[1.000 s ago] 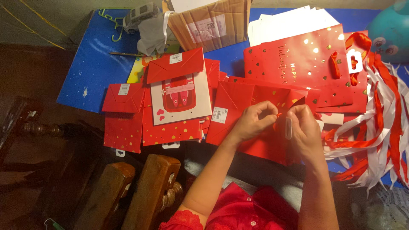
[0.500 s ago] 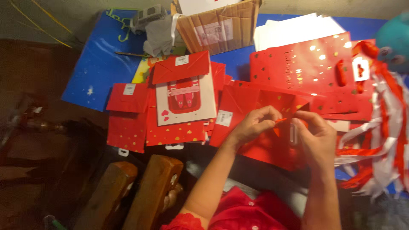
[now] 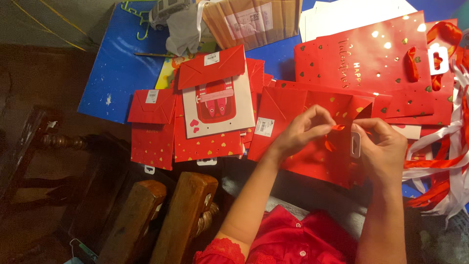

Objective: The person assembles red Valentine's Day gift bags by threading red ribbons through white plastic handles and folding the bag flaps. The person handles multiple bags one at a time, stacking completed bags on the table.

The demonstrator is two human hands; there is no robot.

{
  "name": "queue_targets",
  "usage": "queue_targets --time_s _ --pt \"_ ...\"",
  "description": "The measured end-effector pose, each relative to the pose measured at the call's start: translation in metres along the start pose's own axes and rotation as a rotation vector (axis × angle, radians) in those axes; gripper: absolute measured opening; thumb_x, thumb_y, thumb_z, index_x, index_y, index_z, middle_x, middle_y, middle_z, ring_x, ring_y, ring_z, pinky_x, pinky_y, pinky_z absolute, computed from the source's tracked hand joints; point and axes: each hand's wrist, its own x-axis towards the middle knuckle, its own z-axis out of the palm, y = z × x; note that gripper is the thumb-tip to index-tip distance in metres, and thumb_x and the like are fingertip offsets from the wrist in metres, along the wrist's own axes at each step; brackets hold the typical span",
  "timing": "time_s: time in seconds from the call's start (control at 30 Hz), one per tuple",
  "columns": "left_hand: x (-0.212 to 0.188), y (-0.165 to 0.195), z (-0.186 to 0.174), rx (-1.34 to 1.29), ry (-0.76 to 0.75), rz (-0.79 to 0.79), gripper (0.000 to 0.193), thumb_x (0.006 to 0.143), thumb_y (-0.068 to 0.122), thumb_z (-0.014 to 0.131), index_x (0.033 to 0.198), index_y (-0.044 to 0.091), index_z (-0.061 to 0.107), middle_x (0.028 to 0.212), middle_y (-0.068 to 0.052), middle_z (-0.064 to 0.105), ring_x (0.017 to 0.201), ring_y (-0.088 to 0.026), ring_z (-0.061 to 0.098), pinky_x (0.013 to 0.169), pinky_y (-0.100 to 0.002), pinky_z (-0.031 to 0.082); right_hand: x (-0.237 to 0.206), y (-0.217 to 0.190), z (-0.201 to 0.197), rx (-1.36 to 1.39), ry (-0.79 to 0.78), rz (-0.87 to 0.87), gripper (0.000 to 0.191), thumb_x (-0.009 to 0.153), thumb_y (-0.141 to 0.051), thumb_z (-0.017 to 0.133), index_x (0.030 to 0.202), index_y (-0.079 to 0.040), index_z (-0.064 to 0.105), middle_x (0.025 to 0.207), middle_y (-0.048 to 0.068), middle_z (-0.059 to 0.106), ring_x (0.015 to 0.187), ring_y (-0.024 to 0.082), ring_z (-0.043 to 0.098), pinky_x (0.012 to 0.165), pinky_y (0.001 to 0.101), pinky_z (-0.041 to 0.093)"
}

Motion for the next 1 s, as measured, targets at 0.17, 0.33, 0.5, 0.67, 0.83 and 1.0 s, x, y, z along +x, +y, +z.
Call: queue_targets --time_s 0.17,0.33,0.5,0.67,0.83,1.0 --pt "-0.001 -0.001 0.024 0.073 0.123 0.005 0.021 0.095 0.014 0.074 0.113 0.005 0.064 0.107 -0.003 0.069 0.096 -0.010 0.067 0.081 -0.029 0.057 0.000 0.003 0.000 0.048 -0.015 -0.074 0.010 0.102 -0.009 0.073 0.108 0.000 0.073 0.092 -0.004 0.065 0.079 0.000 0.057 0.066 0.0187 0.046" --pt "-0.002 -0.003 0.026 0.041 0.152 0.041 0.016 0.103 0.016 0.071 0.109 0.001 0.067 0.101 -0.005 0.071 0.091 -0.009 0.068 0.076 -0.028 0.058 -0.001 0.004 0.000 0.002 -0.013 -0.032 0.011 0.101 -0.010 0.072 0.106 0.000 0.074 0.087 -0.004 0.066 0.075 0.000 0.056 0.063 0.0191 0.045" --pt "-0.002 -0.016 0.016 0.181 0.183 0.111 0.014 0.107 0.018 0.066 0.107 0.004 0.062 0.101 -0.001 0.067 0.095 -0.007 0.064 0.083 -0.026 0.054 -0.001 0.002 0.001 -0.036 -0.012 -0.045 0.011 0.102 -0.011 0.073 0.108 -0.001 0.075 0.084 -0.004 0.065 0.073 0.000 0.054 0.062 0.0198 0.042" --pt "-0.002 -0.022 0.003 0.020 0.164 0.088 0.016 0.110 0.022 0.060 0.114 0.007 0.055 0.107 0.000 0.066 0.101 -0.006 0.060 0.092 -0.024 0.049 -0.002 0.001 0.000 -0.065 0.015 -0.040 0.012 0.101 -0.011 0.074 0.109 -0.003 0.075 0.084 -0.005 0.063 0.074 0.001 0.053 0.062 0.0203 0.042" --pt "-0.004 -0.001 0.009 0.023 0.176 0.105 0.024 0.109 0.021 0.063 0.124 0.005 0.054 0.106 -0.001 0.067 0.105 -0.007 0.061 0.093 -0.024 0.051 -0.002 -0.001 -0.001 -0.096 0.010 -0.087 0.013 0.102 -0.011 0.075 0.111 -0.003 0.075 0.086 -0.004 0.064 0.077 0.001 0.054 0.066 0.0204 0.043" --pt "-0.013 0.015 0.031 0.189 0.248 -0.130 0.034 0.097 0.013 0.071 0.129 0.006 0.065 0.114 -0.004 0.071 0.095 -0.015 0.068 0.066 -0.036 0.058 -0.003 -0.001 -0.001 -0.108 0.006 -0.085 0.013 0.101 -0.011 0.074 0.111 -0.003 0.075 0.086 -0.004 0.066 0.078 0.001 0.055 0.067 0.0206 0.044"
